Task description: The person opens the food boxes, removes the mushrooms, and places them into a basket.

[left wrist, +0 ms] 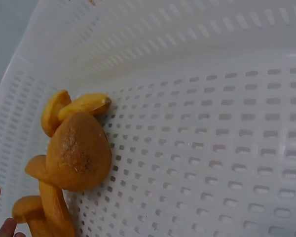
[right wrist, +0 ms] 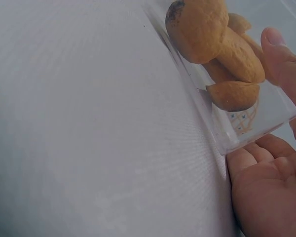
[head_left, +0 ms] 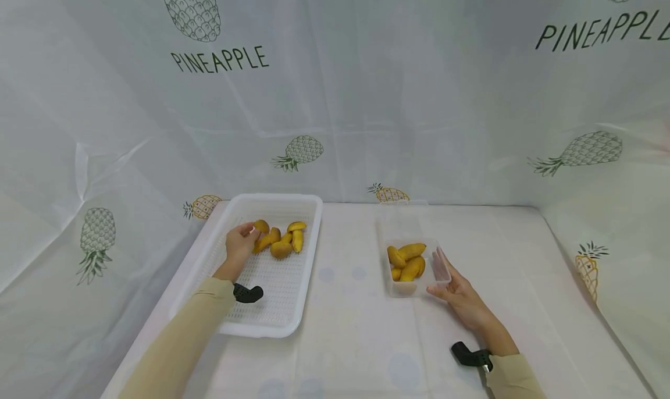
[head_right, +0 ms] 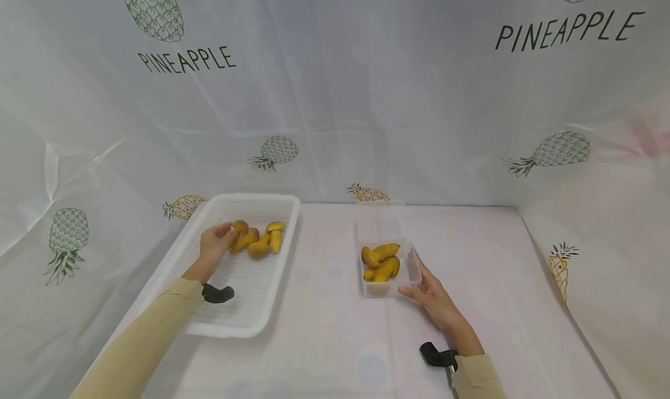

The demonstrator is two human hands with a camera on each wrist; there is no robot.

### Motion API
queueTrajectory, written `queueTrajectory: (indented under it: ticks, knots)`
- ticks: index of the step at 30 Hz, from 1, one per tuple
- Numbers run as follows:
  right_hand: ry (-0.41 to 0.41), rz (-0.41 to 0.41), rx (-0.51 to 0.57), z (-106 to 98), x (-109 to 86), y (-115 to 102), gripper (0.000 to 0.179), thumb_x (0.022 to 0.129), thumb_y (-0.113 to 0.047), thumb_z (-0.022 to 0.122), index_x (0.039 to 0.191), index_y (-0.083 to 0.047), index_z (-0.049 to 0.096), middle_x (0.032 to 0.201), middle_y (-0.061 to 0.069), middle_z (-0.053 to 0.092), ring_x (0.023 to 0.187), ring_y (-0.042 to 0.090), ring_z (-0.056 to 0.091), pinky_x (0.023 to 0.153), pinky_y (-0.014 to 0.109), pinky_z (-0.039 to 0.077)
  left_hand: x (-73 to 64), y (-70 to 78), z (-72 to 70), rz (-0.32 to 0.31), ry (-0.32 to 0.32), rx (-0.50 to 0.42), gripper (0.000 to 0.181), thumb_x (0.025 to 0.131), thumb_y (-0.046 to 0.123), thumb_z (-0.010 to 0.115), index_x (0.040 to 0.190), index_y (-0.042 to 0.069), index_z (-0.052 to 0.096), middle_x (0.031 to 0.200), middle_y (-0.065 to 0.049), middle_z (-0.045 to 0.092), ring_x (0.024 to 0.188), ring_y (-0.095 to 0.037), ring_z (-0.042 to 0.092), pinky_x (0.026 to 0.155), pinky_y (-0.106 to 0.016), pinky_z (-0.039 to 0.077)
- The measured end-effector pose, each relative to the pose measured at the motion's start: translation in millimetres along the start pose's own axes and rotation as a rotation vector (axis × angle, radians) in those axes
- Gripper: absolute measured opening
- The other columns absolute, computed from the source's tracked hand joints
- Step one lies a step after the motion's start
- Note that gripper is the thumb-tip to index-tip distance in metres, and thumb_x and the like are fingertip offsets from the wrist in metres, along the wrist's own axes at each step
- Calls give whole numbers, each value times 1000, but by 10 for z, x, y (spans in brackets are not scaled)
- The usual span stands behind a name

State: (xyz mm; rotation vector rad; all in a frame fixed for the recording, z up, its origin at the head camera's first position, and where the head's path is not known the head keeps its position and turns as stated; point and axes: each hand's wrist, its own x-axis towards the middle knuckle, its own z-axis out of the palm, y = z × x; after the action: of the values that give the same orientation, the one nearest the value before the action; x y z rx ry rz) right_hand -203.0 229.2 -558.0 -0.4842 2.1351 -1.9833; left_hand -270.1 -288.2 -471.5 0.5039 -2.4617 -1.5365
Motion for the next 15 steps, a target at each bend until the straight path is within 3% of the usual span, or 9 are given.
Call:
queueTrajectory:
  ticks: [8, 15]
  knots:
    - [9, 5, -5, 4, -6, -5, 94, 95, -1, 65, 162, -29, 5, 166, 13, -3, 150, 31, -6, 104, 3, 20, -31, 275, 134, 74, -49, -70, 42, 100, 12, 61, 137, -7, 54, 140, -23, 53, 132, -37, 45, 110, -42, 38]
    - [8, -6, 23, 11, 1, -7, 94, 95, 1, 64, 162, -25, 5, 165, 16, -4, 149, 35, -7, 106, 5, 20, -153, 598, 320, 123, -123, -105, 45, 99, 18, 66, 138, -2, 55, 141, -17, 54, 133, -33, 45, 111, -41, 37]
